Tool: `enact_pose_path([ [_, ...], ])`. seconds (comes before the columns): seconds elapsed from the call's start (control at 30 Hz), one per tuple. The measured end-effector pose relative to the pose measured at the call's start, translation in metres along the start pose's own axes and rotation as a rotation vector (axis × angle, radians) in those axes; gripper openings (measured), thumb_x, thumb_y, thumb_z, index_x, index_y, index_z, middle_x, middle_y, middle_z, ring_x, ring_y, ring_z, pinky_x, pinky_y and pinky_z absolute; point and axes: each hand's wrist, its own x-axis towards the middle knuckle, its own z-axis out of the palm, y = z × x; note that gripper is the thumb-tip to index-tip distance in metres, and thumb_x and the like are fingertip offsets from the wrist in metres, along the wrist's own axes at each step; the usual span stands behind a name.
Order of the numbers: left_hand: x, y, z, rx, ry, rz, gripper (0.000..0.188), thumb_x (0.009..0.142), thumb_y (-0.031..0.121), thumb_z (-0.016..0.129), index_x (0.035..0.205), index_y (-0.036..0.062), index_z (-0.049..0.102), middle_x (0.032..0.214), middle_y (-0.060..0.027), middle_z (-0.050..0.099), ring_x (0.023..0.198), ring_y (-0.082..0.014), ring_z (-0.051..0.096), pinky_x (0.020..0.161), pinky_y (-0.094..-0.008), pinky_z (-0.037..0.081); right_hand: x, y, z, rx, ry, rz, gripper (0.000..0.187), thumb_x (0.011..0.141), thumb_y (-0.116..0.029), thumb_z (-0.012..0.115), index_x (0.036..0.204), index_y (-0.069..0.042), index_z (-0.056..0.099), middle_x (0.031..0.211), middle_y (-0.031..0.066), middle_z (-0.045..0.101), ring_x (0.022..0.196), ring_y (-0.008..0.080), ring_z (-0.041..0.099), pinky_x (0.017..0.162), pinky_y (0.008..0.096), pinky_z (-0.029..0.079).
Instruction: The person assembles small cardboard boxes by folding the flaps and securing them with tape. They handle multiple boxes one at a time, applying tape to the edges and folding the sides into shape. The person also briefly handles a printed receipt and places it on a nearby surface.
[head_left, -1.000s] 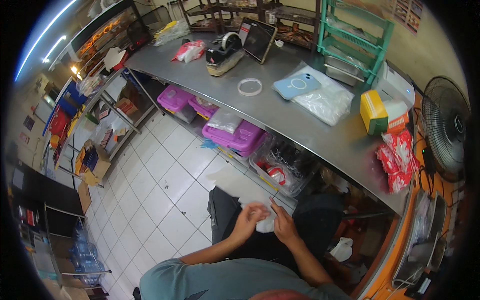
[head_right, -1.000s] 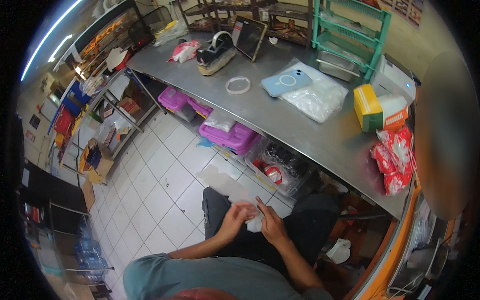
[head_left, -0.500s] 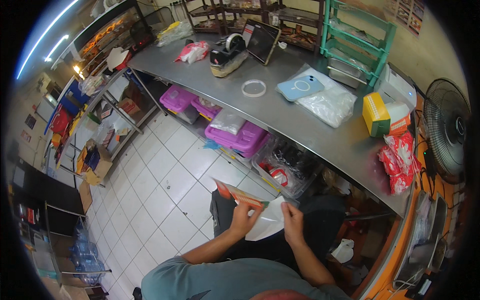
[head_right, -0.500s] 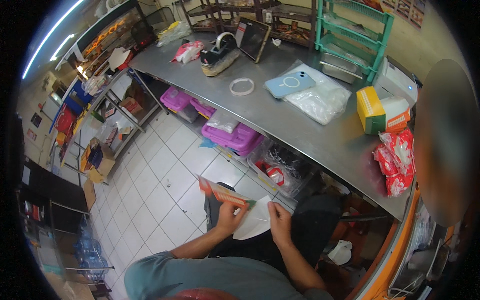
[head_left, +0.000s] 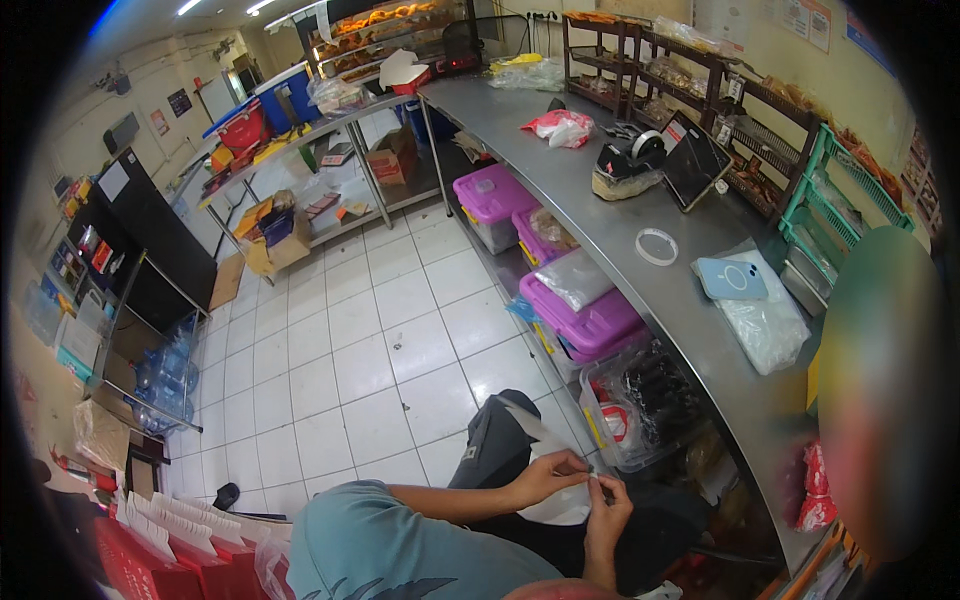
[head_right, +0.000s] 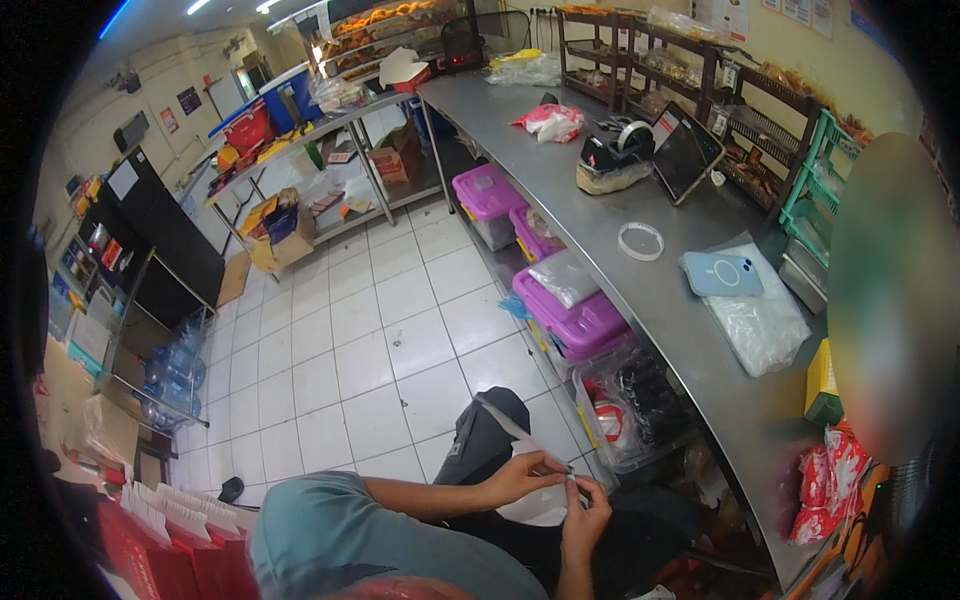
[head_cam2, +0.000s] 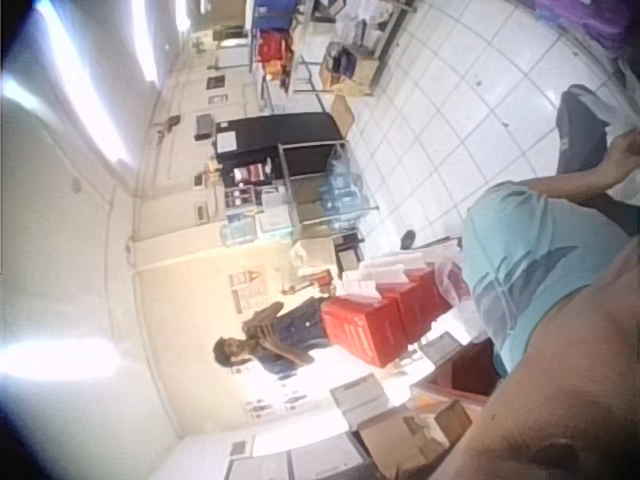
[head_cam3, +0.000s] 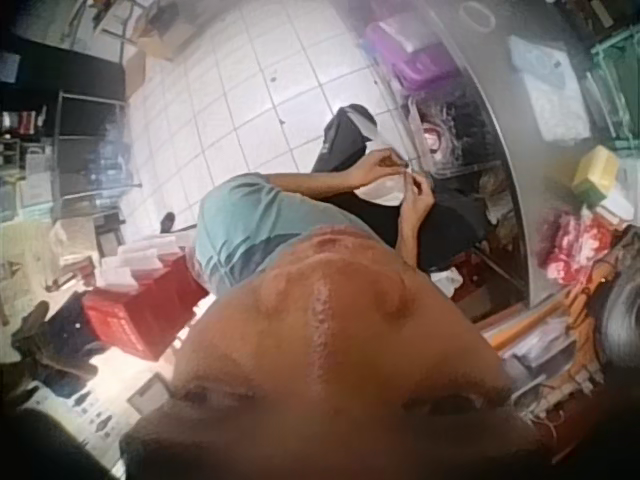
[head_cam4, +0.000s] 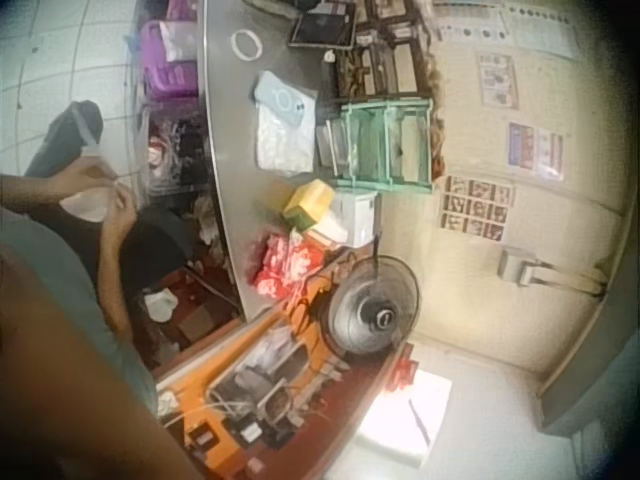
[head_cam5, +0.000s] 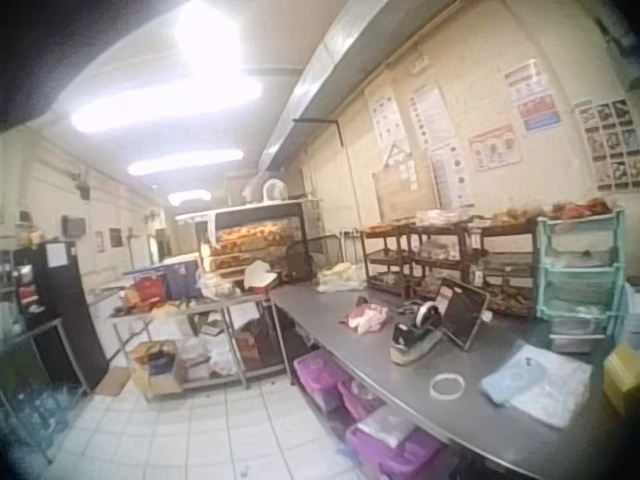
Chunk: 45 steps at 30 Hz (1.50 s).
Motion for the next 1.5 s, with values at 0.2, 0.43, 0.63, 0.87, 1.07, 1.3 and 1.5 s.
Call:
enact_pose_path([
  [0.2, -0.011, -0.028, 0.01, -0.107, 0.209, 0.015, 0.037, 0.097, 0.02, 0.065, 0.128, 0.0011, 0.061, 0.12, -0.0112, 0.066, 0.109, -0.022, 0.063, 0.096, -0.0337, 0.05, 0.005, 0.002, 0.007, 0.267, -0.055, 0.132, 0.009, 0.094, -0.005, 0.066, 0.1, 0.001, 0.07, 0.1, 0.005, 0.066, 0.09, 0.0114, 0.061, 0.083, 0.0254, 0.047],
  [0.43, -0.004, -0.005, 0.001, -0.359, 0.214, 0.063, 0.03, 0.096, 0.009, 0.067, 0.123, -0.0018, 0.06, 0.113, -0.0089, 0.068, 0.105, -0.0156, 0.064, 0.094, -0.0301, 0.05, 0.006, -0.024, 0.001, -0.095, -0.271, -0.115, 0.015, 0.094, -0.006, 0.067, 0.104, 0.004, 0.069, 0.106, 0.0118, 0.065, 0.094, 0.0171, 0.065, 0.075, 0.0274, 0.054],
  [0.63, -0.003, -0.038, -0.006, -0.394, -0.08, -0.25, 0.032, 0.104, 0.02, 0.054, 0.131, 0.0022, 0.057, 0.108, -0.0009, 0.065, 0.098, -0.0122, 0.061, 0.09, -0.0254, 0.048, 0.009, 0.023, -0.013, -0.032, -0.109, -0.073, 0.035, 0.088, -0.009, 0.074, 0.118, -0.002, 0.059, 0.109, 0.0114, 0.064, 0.094, 0.0194, 0.065, 0.08, 0.0315, 0.053],
  [0.87, -0.01, -0.033, -0.013, -0.227, -0.165, -0.136, 0.037, 0.107, 0.024, 0.048, 0.134, -0.0006, 0.054, 0.134, -0.0098, 0.051, 0.127, -0.0192, 0.047, 0.109, -0.0315, 0.035, 0.008, -0.005, -0.006, -0.642, -0.335, -0.503, 0.047, 0.085, -0.016, 0.067, 0.131, -0.009, 0.057, 0.125, 0.0093, 0.06, 0.11, 0.0276, 0.063, 0.087, 0.0412, 0.053],
  [1.07, 0.009, -0.009, -0.021, -0.305, -0.034, 0.061, 0.064, 0.101, 0.052, 0.051, 0.144, 0.0075, 0.035, 0.147, -0.0104, 0.042, 0.134, -0.0283, 0.046, 0.109, -0.0444, 0.041, 0.018, -0.011, -0.012, -0.6, -0.19, -0.501, 0.051, 0.089, -0.012, 0.056, 0.139, -0.022, 0.057, 0.113, 0.0051, 0.061, 0.104, 0.0268, 0.063, 0.091, 0.0439, 0.051],
  [1.3, 0.018, 0.046, -0.05, -0.388, 0.234, -0.117, 0.026, 0.102, 0.025, 0.059, 0.123, 0.0112, 0.052, 0.121, -0.0077, 0.062, 0.11, -0.0238, 0.064, 0.091, -0.0363, 0.054, 0.014, -0.026, -0.019, -0.777, -0.109, -0.674, 0.046, 0.091, -0.015, 0.056, 0.132, -0.032, 0.064, 0.103, 0.002, 0.059, 0.097, 0.0224, 0.06, 0.092, 0.0383, 0.051],
  [1.5, 0.015, 0.06, -0.041, -0.502, 0.021, -0.046, 0.01, 0.099, 0.01, 0.061, 0.106, 0.0066, 0.053, 0.109, -0.0116, 0.066, 0.099, -0.0275, 0.071, 0.076, -0.0345, 0.061, 0.004, -0.041, -0.012, -0.345, 0.102, -0.644, 0.035, 0.084, -0.006, 0.072, 0.118, -0.014, 0.073, 0.096, 0.0051, 0.063, 0.082, 0.0194, 0.066, 0.071, 0.0301, 0.055],
])
